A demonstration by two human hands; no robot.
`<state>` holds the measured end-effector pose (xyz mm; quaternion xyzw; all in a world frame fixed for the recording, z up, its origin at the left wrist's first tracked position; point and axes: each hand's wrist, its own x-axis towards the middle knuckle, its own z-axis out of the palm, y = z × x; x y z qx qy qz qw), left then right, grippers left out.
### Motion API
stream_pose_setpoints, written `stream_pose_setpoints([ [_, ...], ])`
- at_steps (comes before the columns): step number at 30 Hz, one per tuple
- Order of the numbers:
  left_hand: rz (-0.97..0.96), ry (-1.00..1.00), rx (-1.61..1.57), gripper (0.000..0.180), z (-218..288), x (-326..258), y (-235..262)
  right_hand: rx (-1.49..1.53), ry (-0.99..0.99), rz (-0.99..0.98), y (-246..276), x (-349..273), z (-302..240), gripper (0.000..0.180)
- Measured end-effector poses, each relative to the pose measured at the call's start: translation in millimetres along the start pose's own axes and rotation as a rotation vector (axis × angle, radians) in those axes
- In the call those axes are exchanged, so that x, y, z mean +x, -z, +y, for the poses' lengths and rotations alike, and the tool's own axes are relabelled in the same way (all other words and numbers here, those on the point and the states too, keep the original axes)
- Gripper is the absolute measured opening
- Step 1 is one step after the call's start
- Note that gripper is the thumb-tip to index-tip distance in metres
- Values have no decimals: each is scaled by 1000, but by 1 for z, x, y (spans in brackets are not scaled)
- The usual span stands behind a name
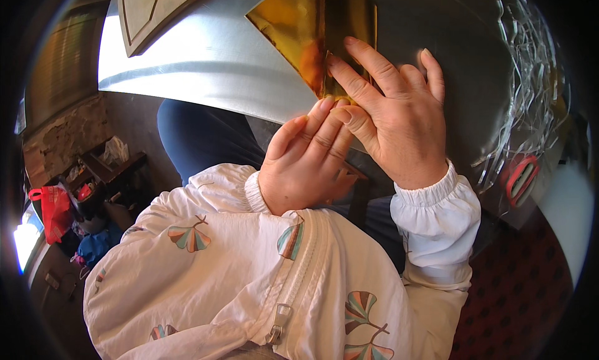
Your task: The person folds a gold-colored sheet of paper into a small triangular packet by hand, pressing the creases to form a neat shape. The person then picks up another gold sheet and begins folding it in the same manner.
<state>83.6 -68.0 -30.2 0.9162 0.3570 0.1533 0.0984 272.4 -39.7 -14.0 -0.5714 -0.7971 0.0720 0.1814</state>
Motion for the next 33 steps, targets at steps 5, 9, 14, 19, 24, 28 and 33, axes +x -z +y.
stream_pose_setpoints([
  [5, -3, 52, 72, 78, 5, -12, 2, -37, -5, 64, -6, -1, -4, 32],
  [9, 32, 111, 10, 78, 11, -18, 4, -65, -2, 85, -8, -2, -2, 30],
  [14, 72, 150, -36, 76, 14, -20, 13, -66, 8, 103, -10, -3, -2, 30],
  [19, 41, 64, -58, 79, 3, -24, 27, -75, 4, 133, -12, -2, -5, 31],
  [24, -22, 51, -49, 84, -3, -9, 15, -128, 1, 98, -12, -4, -7, 33],
  [28, 15, 1, 18, 81, -4, -7, 13, -131, 17, 102, -10, -3, -7, 35],
  [33, 49, 93, -9, 75, -34, -5, 25, -107, 6, 82, -8, -2, -9, 34],
])
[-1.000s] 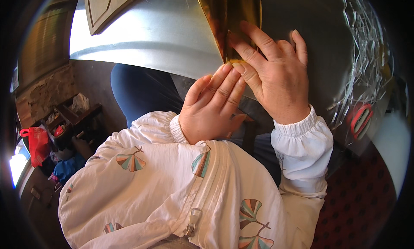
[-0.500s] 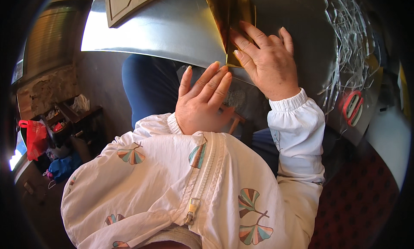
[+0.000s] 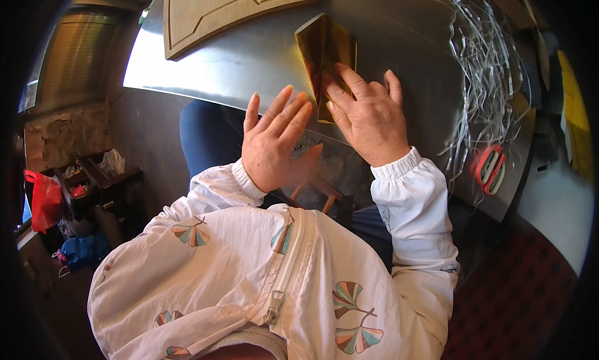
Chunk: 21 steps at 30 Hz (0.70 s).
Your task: The person folds a gold-colored sheet of paper into a small triangular packet by hand, pressing the creases to form a neat shape. The person then picks up another gold sheet and begins folding it in the same manner.
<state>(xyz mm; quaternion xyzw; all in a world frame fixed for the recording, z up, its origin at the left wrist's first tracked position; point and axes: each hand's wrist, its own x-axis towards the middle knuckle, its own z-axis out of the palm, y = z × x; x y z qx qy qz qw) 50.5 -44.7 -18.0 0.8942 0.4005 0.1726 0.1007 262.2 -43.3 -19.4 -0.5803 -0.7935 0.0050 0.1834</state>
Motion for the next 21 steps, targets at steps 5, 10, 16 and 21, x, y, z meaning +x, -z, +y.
stream_pose_setpoints([
  [5, -58, -80, -42, 88, -15, 29, -8, 23, -9, -5, -2, -2, 2, 30],
  [10, -61, -166, 30, 93, -19, 35, -8, 138, -31, 75, -5, -1, 6, 27],
  [16, -52, -310, 185, 84, -27, 42, -6, 241, -123, 405, 11, -14, 7, 48],
  [21, -63, -480, 129, 74, -44, 55, -3, -5, 83, -16, 12, -32, -4, 66],
])
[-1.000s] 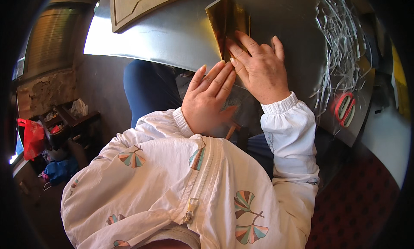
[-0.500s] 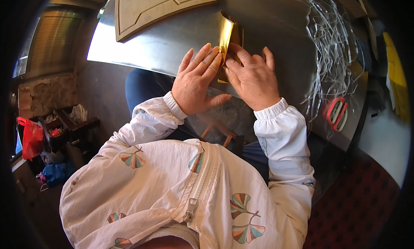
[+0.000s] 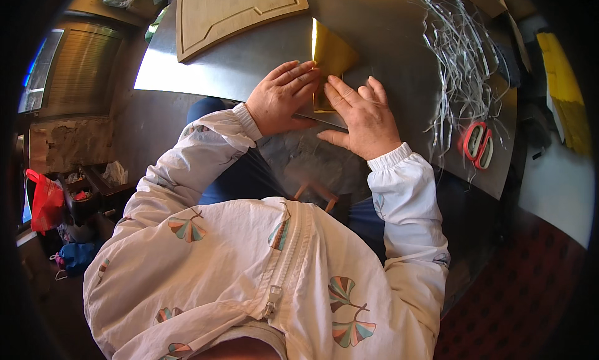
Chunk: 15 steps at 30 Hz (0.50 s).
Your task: The person folds a gold-colored sheet of paper into a small triangular packet by hand, pressing the creases to form a neat shape. The person then picks up another gold sheet and begins folding it in the same manner.
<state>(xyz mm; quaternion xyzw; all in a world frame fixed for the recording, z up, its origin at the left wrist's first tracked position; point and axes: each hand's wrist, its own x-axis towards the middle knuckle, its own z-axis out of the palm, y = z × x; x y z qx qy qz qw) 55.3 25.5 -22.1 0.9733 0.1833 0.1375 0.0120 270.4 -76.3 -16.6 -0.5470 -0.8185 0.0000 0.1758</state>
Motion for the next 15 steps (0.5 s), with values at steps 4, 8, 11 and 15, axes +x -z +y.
stream_pose_setpoints([
  [4, 202, -121, 95, 42, 10, -15, -2, -1, 54, 108, -4, -10, -18, 48],
  [8, 324, -153, 174, 23, 29, -14, 11, 73, 98, 138, 23, -12, -37, 42],
  [11, 435, -91, -84, 13, 36, -4, 41, 186, 152, 220, 68, -6, -35, 50],
  [15, 281, 161, -766, 16, 15, 19, 79, 754, -88, 420, 107, 3, -21, 68],
])
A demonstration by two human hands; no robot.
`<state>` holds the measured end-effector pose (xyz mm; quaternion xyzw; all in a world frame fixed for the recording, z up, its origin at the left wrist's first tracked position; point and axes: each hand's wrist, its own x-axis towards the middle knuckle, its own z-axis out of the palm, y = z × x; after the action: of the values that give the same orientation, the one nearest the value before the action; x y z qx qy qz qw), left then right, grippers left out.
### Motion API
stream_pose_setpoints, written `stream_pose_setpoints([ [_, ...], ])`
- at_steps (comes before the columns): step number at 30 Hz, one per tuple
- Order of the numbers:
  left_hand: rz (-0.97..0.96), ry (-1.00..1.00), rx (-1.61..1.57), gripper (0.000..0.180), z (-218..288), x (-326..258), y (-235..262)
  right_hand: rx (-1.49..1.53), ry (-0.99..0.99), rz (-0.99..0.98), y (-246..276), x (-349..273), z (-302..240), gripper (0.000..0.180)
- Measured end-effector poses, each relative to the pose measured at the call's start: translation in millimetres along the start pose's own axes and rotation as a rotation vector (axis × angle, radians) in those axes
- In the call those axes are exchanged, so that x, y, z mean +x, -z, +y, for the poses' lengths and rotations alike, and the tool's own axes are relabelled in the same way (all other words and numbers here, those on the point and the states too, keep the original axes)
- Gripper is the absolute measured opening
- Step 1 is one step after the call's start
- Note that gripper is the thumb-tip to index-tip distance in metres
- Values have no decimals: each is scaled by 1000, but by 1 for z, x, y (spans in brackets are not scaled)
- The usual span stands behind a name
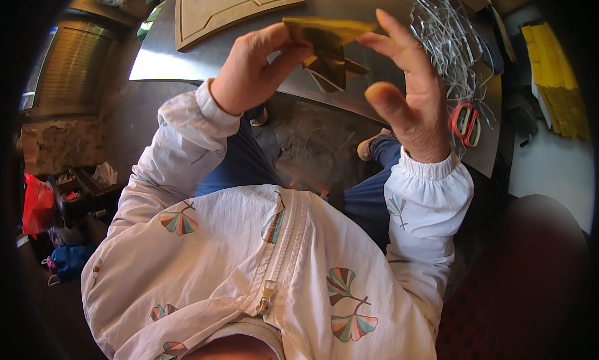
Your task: The person folds a gold-colored sheet of paper into a small triangular packet by hand, pressing the creases to form a neat shape. The person then picks up another gold sheet and begins folding it in the same manner.
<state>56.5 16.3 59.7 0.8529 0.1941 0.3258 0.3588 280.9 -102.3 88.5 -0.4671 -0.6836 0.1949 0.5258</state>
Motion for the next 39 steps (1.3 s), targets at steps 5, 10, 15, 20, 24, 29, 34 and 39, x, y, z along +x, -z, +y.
stream_pose_setpoints([
  [5, -101, 549, -369, 31, -41, 40, -4, -268, -222, 151, -21, 8, 44, 46],
  [10, -245, 603, 162, 26, -73, 44, -33, -645, 137, -277, -40, -10, 92, 42],
  [15, 33, 115, 589, 33, -84, 26, -42, -760, 36, -437, -48, -30, 108, 52],
  [20, -255, -363, 550, 60, -86, -6, -34, -750, -13, -523, -43, -31, 103, 74],
  [24, -452, -294, 552, 78, -82, -26, -30, -777, 9, -527, -45, -30, 100, 84],
  [29, -457, -305, 543, 80, -84, -27, -29, -758, 34, -496, -41, -34, 99, 78],
  [34, -270, -361, 511, 68, -86, -28, -37, -737, 2, -504, -37, -40, 92, 72],
  [39, -220, -385, 603, 53, -80, -31, -45, -782, -35, -488, -45, -42, 89, 71],
])
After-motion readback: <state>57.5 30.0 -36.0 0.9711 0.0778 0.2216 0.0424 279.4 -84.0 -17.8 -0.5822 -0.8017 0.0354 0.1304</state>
